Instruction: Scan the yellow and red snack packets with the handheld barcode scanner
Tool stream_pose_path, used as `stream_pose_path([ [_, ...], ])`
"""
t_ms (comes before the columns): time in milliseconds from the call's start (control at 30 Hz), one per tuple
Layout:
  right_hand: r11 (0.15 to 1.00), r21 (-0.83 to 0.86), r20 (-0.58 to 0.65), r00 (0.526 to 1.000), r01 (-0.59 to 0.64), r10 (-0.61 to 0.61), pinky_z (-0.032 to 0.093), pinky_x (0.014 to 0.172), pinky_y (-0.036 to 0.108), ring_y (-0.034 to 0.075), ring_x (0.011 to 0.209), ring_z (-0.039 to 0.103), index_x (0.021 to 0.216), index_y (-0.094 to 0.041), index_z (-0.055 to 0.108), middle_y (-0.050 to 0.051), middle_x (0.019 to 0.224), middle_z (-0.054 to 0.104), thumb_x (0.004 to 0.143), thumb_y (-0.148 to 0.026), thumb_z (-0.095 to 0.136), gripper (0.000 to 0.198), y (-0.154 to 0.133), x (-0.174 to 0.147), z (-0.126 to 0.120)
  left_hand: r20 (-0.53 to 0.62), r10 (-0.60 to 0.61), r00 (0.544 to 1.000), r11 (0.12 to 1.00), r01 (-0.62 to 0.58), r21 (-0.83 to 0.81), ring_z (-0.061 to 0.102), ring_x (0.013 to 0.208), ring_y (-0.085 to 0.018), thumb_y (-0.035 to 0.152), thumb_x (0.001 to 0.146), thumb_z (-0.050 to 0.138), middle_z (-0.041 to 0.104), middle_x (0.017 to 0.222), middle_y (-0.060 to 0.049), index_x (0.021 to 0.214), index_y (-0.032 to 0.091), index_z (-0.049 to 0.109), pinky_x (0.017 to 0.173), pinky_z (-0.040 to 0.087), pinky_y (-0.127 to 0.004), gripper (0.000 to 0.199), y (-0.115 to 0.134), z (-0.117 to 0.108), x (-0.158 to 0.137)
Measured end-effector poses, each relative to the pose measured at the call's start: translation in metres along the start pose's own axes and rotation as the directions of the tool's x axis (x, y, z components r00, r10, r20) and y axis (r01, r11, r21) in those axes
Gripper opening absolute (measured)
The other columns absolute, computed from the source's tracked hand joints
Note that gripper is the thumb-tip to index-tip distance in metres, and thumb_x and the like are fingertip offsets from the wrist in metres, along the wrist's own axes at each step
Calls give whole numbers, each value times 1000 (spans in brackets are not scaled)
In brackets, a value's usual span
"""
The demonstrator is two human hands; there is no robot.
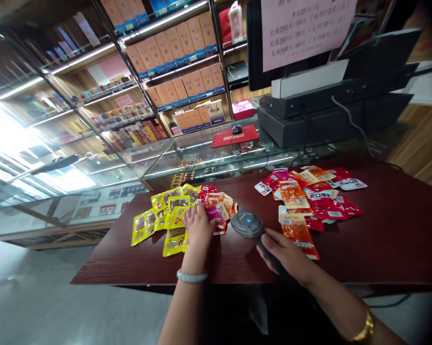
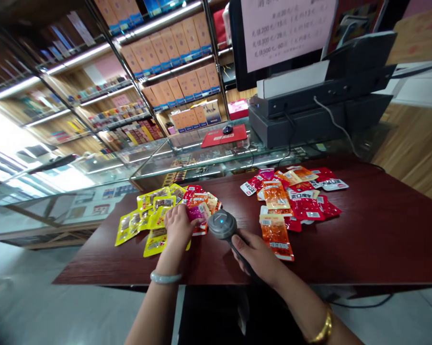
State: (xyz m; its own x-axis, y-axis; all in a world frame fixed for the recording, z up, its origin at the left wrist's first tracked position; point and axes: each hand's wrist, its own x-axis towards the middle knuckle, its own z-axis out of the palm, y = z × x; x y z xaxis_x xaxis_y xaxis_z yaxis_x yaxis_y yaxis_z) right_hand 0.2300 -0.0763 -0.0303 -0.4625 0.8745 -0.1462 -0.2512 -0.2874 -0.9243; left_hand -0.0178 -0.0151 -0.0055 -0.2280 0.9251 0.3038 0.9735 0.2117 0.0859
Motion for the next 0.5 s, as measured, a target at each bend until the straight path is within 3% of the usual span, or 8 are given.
stream_pose_path([
  [100,999,-20,2,1000,26,-26,35,39,15,5,43,45,86,-19,54,-7,62,52,92,-60,57,41,1,3,3,13,-38,999,990,39,-138,60,105,-29,43,82,68,67,104,-12,109,18,52,91,44,-40,40,0,-2,-9],
  [200,999,-29,5,999,41,-40,35,40,16,5,43,44,88,-19,54,-7,62,52,91,-60,58,41,-1,3,3,81,-56,995,943,79,-323,64,90,-25,41,82,67,67,96,-7,107,21,50,78,46,-34,36,6,-4,-17],
  [367,996,-69,9,999,51,-50,35,41,17,6,44,44,85,-20,53,-6,62,53,92,-61,56,41,-7,-1,1,75,28,997,903,7,-429,64,93,-26,21,78,66,67,99,-10,109,20,51,79,46,-35,35,19,-2,-22],
  [500,997,-71,-17,999,42,-43,35,41,17,6,44,44,89,-20,54,-6,63,52,91,-62,56,42,-8,-6,-4,47,32,998,842,-1,-539,63,95,-26,24,75,69,66,100,-8,102,22,52,82,46,-36,33,23,6,-21],
])
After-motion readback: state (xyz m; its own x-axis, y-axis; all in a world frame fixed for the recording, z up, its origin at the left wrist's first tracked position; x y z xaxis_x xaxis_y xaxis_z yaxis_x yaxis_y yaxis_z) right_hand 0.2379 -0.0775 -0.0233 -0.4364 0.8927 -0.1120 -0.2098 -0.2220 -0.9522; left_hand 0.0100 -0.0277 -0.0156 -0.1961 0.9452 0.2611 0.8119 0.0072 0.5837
